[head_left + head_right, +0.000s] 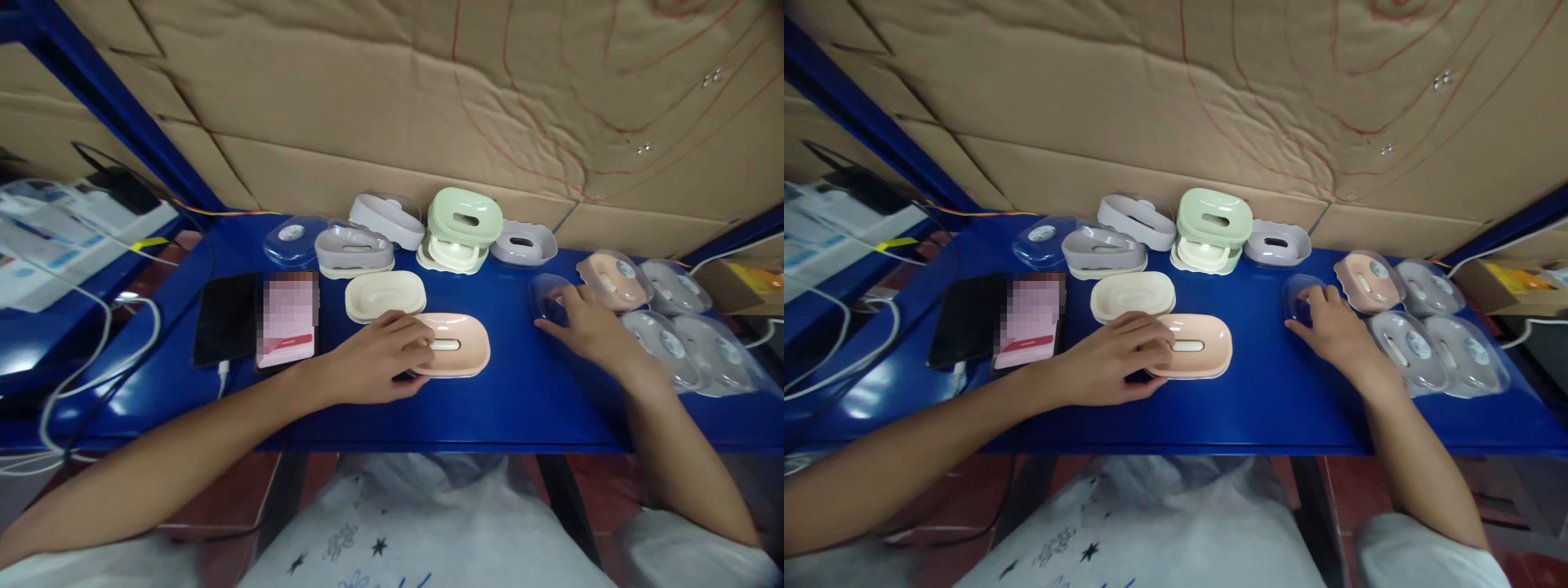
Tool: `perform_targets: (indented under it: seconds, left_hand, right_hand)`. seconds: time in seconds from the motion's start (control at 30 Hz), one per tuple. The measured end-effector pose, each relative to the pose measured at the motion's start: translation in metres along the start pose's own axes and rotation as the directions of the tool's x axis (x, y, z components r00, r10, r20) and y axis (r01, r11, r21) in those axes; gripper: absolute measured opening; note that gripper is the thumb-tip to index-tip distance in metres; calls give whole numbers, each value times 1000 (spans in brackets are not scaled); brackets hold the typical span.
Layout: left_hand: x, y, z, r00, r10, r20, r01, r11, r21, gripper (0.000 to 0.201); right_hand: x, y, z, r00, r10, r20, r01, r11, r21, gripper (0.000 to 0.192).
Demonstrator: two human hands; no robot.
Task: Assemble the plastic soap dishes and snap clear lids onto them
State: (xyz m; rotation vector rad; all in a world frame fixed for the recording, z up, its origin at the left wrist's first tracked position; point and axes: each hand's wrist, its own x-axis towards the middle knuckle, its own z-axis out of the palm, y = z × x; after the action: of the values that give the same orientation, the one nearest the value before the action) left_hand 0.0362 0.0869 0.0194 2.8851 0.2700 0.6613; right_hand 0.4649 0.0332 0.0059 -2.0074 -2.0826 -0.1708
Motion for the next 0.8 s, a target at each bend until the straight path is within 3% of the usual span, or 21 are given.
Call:
perform_targets:
  seconds: [0.13,0.23,0.33,0.57,0.8]
  left_hand:
    - [-2,0,2,997,-38,-73,29,993,-115,32]
    - [-2,0,3,992,-110,-68,97,980,-171,49]
    - [-2,1,2,987,-145,-66,129,972,-196,59]
    - [-3,-3,3,982,-183,-49,165,954,-249,79]
    - [-6,-12,8,986,-118,-119,100,984,-150,57]
  right_hand:
    - [-1,-28,-29,969,-209,130,161,937,310,54]
    - [-6,-53,-46,924,-336,185,182,809,559,59]
    - [-9,-77,-50,882,-436,177,189,673,715,71]
    - [-8,-109,-26,798,-599,64,409,617,672,76]
    - [-13,-120,-18,764,-645,30,529,652,544,78]
